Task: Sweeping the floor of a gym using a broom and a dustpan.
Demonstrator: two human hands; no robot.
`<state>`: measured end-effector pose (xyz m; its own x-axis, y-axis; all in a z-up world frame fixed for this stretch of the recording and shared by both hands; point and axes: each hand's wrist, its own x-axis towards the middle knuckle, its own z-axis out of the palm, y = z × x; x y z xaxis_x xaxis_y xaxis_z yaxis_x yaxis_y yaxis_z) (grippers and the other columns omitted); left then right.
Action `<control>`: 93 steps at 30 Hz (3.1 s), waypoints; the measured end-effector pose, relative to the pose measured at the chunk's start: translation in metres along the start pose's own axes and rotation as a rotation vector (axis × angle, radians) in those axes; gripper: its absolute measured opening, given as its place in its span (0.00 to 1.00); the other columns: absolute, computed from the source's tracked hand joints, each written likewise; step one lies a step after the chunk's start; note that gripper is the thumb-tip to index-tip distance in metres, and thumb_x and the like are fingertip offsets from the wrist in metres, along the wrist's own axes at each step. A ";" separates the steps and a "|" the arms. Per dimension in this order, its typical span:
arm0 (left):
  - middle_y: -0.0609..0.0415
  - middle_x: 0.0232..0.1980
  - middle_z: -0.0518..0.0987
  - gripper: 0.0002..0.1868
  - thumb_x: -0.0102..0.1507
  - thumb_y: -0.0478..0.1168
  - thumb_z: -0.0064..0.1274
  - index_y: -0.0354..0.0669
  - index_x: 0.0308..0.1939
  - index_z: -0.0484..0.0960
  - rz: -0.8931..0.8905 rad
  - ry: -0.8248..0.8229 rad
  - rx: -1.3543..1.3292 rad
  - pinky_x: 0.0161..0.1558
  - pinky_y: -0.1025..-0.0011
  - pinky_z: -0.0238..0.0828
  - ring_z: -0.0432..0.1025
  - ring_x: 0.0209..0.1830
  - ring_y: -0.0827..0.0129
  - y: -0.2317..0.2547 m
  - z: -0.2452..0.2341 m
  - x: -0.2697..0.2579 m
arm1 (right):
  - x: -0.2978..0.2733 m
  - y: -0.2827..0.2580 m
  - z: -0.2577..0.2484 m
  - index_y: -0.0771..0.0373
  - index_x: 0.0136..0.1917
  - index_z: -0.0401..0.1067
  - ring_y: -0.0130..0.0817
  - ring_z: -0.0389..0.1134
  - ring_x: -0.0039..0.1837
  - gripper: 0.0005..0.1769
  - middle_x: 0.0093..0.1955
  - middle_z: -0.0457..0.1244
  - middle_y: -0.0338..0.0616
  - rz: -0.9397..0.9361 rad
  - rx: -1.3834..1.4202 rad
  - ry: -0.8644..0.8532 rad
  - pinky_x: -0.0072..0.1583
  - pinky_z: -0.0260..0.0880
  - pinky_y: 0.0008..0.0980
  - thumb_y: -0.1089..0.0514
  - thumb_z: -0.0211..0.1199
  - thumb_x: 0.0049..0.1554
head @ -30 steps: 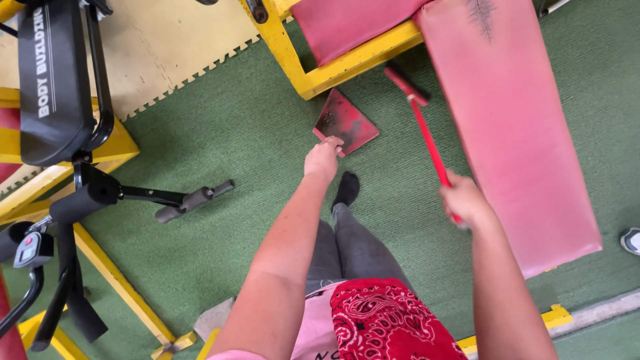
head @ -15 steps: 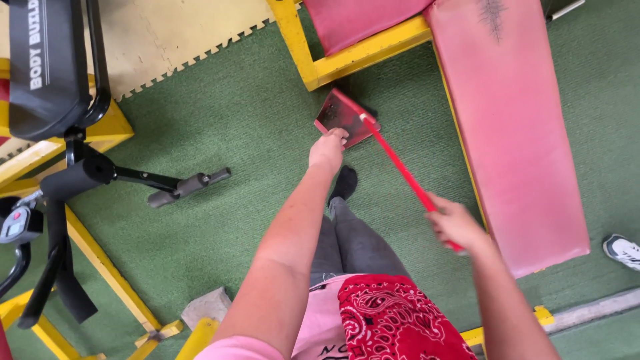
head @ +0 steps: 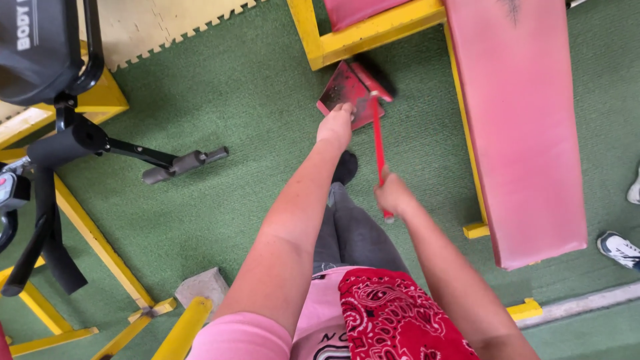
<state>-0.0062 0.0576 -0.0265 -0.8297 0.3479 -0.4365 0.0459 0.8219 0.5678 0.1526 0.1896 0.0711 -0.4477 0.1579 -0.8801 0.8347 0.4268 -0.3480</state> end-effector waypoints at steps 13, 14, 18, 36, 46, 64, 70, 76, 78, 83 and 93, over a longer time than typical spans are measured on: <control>0.43 0.52 0.82 0.10 0.65 0.32 0.48 0.44 0.49 0.80 0.048 0.139 -0.168 0.52 0.54 0.73 0.76 0.52 0.46 -0.081 -0.045 -0.097 | -0.147 0.049 -0.080 0.40 0.83 0.49 0.27 0.48 0.27 0.42 0.28 0.49 0.35 0.216 0.343 -0.227 0.30 0.50 0.29 0.59 0.58 0.60; 0.42 0.53 0.81 0.09 0.66 0.32 0.48 0.43 0.49 0.80 0.038 0.162 -0.200 0.52 0.53 0.73 0.76 0.51 0.45 -0.086 -0.051 -0.113 | -0.149 0.053 -0.080 0.41 0.83 0.50 0.26 0.48 0.27 0.42 0.28 0.49 0.34 0.221 0.388 -0.220 0.30 0.49 0.28 0.60 0.57 0.59; 0.41 0.52 0.81 0.10 0.64 0.30 0.48 0.41 0.48 0.80 0.038 0.222 -0.258 0.52 0.55 0.74 0.77 0.51 0.44 -0.111 -0.062 -0.170 | -0.159 0.061 -0.064 0.42 0.83 0.53 0.25 0.49 0.28 0.43 0.29 0.50 0.33 0.152 0.379 -0.229 0.31 0.49 0.28 0.62 0.57 0.56; 0.42 0.44 0.84 0.10 0.63 0.29 0.51 0.43 0.45 0.83 -0.273 0.591 -0.419 0.50 0.57 0.76 0.79 0.46 0.47 -0.224 -0.006 -0.386 | -0.225 0.068 0.070 0.53 0.81 0.57 0.29 0.53 0.27 0.36 0.28 0.53 0.36 0.055 -0.128 -0.279 0.32 0.55 0.31 0.60 0.58 0.60; 0.43 0.49 0.83 0.11 0.63 0.28 0.49 0.42 0.46 0.81 -0.459 0.751 -0.500 0.52 0.59 0.76 0.79 0.49 0.49 -0.196 0.042 -0.446 | -0.182 0.032 0.033 0.51 0.78 0.62 0.25 0.50 0.27 0.33 0.28 0.52 0.34 0.052 -0.241 -0.327 0.29 0.50 0.28 0.62 0.55 0.59; 0.41 0.55 0.81 0.09 0.65 0.30 0.50 0.42 0.47 0.81 -0.580 0.933 -0.361 0.59 0.55 0.72 0.75 0.58 0.45 -0.090 0.180 -0.437 | -0.032 0.120 0.068 0.70 0.62 0.68 0.40 0.68 0.31 0.20 0.35 0.66 0.52 -0.315 -0.628 -0.183 0.35 0.68 0.42 0.63 0.53 0.57; 0.44 0.56 0.82 0.12 0.65 0.32 0.50 0.46 0.52 0.79 -0.640 0.861 -0.477 0.55 0.54 0.74 0.77 0.53 0.45 -0.065 0.149 -0.430 | -0.108 0.159 0.041 0.58 0.79 0.54 0.32 0.60 0.28 0.36 0.30 0.59 0.42 -0.222 -0.596 -0.467 0.32 0.62 0.36 0.62 0.53 0.57; 0.41 0.56 0.80 0.22 0.63 0.36 0.55 0.47 0.62 0.75 -0.766 0.830 -0.523 0.53 0.53 0.72 0.75 0.53 0.43 -0.066 0.156 -0.441 | -0.123 0.099 -0.034 0.51 0.81 0.56 0.23 0.48 0.25 0.38 0.27 0.50 0.31 0.019 -0.344 -0.566 0.27 0.48 0.27 0.62 0.57 0.58; 0.42 0.57 0.81 0.21 0.60 0.36 0.59 0.47 0.57 0.77 -0.710 0.938 -0.510 0.55 0.56 0.74 0.76 0.55 0.45 -0.081 0.180 -0.436 | -0.115 0.072 -0.041 0.50 0.81 0.55 0.25 0.49 0.25 0.38 0.27 0.51 0.33 -0.032 -0.383 -0.452 0.28 0.49 0.29 0.63 0.55 0.58; 0.42 0.52 0.83 0.19 0.61 0.38 0.60 0.47 0.57 0.78 -0.841 0.889 -0.640 0.54 0.55 0.74 0.77 0.53 0.46 -0.079 0.187 -0.434 | -0.054 0.056 0.006 0.55 0.77 0.61 0.26 0.52 0.26 0.31 0.28 0.52 0.34 -0.124 -0.355 -0.356 0.28 0.53 0.30 0.63 0.52 0.60; 0.37 0.44 0.82 0.11 0.67 0.35 0.50 0.43 0.53 0.73 -0.823 0.833 -0.552 0.50 0.49 0.74 0.77 0.47 0.40 -0.107 0.204 -0.458 | -0.132 0.114 0.051 0.50 0.77 0.63 0.24 0.50 0.25 0.33 0.27 0.52 0.32 -0.033 -0.432 -0.636 0.27 0.53 0.29 0.61 0.54 0.58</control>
<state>0.4824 -0.0981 -0.0295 -0.6080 -0.7163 -0.3423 -0.7091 0.2961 0.6400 0.3231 0.1720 0.1311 -0.0909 -0.3475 -0.9333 0.5661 0.7530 -0.3355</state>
